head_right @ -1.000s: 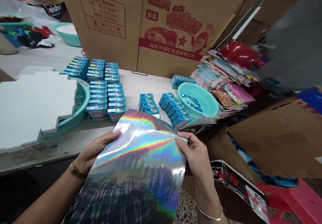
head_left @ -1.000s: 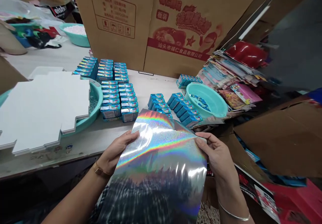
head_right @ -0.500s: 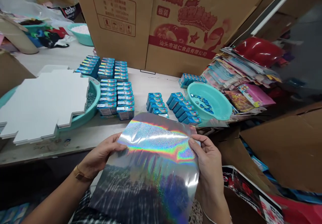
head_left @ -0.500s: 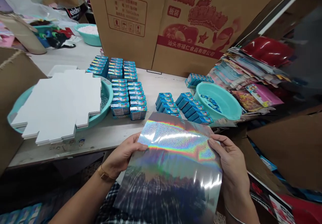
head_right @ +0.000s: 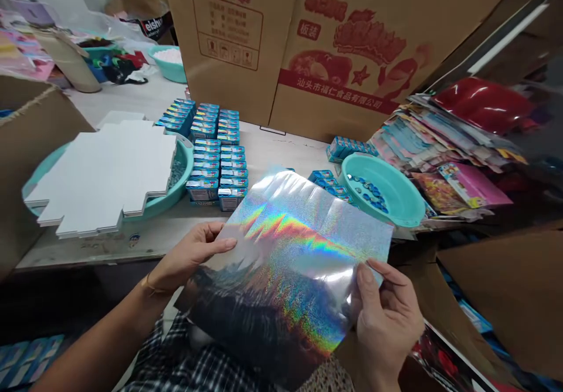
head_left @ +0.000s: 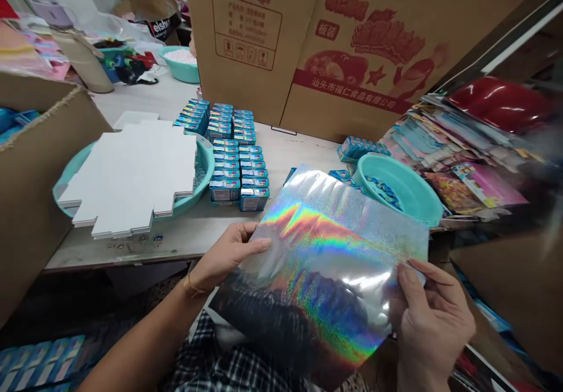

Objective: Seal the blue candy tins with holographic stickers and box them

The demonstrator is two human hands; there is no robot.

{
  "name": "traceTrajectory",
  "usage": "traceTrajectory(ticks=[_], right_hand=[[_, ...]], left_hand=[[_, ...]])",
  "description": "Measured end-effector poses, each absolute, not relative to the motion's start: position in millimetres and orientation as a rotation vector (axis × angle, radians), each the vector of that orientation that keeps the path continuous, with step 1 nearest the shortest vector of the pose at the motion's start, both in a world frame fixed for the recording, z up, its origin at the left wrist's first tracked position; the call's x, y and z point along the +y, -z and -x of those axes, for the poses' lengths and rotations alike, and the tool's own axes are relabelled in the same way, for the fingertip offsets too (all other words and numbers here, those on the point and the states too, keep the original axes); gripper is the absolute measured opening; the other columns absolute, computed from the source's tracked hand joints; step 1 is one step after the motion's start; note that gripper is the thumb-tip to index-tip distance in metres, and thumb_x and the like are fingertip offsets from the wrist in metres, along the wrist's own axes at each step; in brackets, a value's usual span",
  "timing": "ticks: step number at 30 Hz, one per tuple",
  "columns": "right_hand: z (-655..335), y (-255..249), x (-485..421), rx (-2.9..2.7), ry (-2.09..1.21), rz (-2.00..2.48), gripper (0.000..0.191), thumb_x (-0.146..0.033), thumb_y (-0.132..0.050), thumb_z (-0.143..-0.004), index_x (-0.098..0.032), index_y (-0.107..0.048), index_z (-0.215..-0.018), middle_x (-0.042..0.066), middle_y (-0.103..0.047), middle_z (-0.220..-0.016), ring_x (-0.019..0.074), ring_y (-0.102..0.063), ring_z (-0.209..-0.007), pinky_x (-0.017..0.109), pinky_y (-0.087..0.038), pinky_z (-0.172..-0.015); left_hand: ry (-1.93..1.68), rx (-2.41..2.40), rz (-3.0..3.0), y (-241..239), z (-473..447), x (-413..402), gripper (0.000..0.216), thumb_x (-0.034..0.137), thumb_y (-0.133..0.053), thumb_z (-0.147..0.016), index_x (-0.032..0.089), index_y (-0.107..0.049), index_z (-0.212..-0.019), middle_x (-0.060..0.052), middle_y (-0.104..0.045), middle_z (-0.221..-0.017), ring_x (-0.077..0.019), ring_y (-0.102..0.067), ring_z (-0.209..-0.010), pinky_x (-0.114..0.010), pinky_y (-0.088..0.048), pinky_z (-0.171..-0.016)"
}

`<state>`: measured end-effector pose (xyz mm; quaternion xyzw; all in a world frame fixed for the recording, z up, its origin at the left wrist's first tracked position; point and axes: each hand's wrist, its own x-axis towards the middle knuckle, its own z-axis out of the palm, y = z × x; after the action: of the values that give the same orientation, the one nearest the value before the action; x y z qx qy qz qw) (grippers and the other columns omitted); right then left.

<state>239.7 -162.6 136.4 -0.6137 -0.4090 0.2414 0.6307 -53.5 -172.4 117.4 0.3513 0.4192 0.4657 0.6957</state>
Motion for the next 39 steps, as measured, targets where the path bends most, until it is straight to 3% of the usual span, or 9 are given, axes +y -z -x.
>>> traceTrajectory(ticks=[7,12,18,28,39], right_hand=[[-241,-135,-170,-0.942,-0.504,1.352,0.037,-0.032,-0.082,-0.075,-0.018,-0.071,-0.108,0.004,-0.068,-0.088,0.0143,-0.061,-0.072,0.024,-0.048,-0.060],[-247,-130,-170,-0.958,-0.558,1.418,0.037,-0.036,-0.082,-0.075,-0.018,-0.071,-0.106,0.004,-0.069,-0.086,0.0140,-0.062,-0.074,0.021,-0.048,-0.060],[-245,-129,-166,-0.893,-0.711,1.484,0.040,-0.038,-0.082,-0.073,-0.019,-0.070,-0.106,0.002,-0.068,-0.078,0.0115,-0.060,-0.064,0.019,-0.046,-0.053],[-245,-136,-167,-0.762,-0.802,1.433,0.042,-0.033,-0.085,-0.065,-0.020,-0.071,-0.103,0.001,-0.068,-0.082,0.0107,-0.061,-0.071,0.017,-0.049,-0.061],[-246,-135,-165,-0.920,-0.738,1.394,0.046,-0.033,-0.083,-0.072,-0.020,-0.067,-0.113,0.000,-0.064,-0.082,0.0109,-0.059,-0.068,0.018,-0.048,-0.056]], left_hand=[[-1.066,0.976,-0.886,-134,59,-166,0.024,0.035,-0.074,-0.080,0.015,-0.072,-0.090,-0.003,-0.069,-0.084,-0.0136,-0.060,-0.073,-0.023,-0.045,-0.067],[-1.066,0.953,-0.872,-133,61,-169,0.024,0.035,-0.075,-0.079,0.013,-0.073,-0.089,-0.004,-0.070,-0.081,-0.0124,-0.059,-0.067,-0.023,-0.044,-0.062],[-1.091,0.911,-0.788,-138,59,-179,0.021,0.032,-0.074,-0.080,0.015,-0.074,-0.093,-0.005,-0.072,-0.088,-0.0150,-0.064,-0.076,-0.024,-0.049,-0.069],[-1.070,0.938,-0.681,-137,53,-181,0.025,0.034,-0.077,-0.078,0.010,-0.072,-0.086,-0.005,-0.069,-0.075,-0.0112,-0.060,-0.059,-0.020,-0.045,-0.054],[-1.082,0.963,-0.731,-137,54,-183,0.029,0.041,-0.079,-0.073,0.014,-0.072,-0.082,-0.003,-0.070,-0.074,-0.0139,-0.062,-0.061,-0.022,-0.045,-0.056]])
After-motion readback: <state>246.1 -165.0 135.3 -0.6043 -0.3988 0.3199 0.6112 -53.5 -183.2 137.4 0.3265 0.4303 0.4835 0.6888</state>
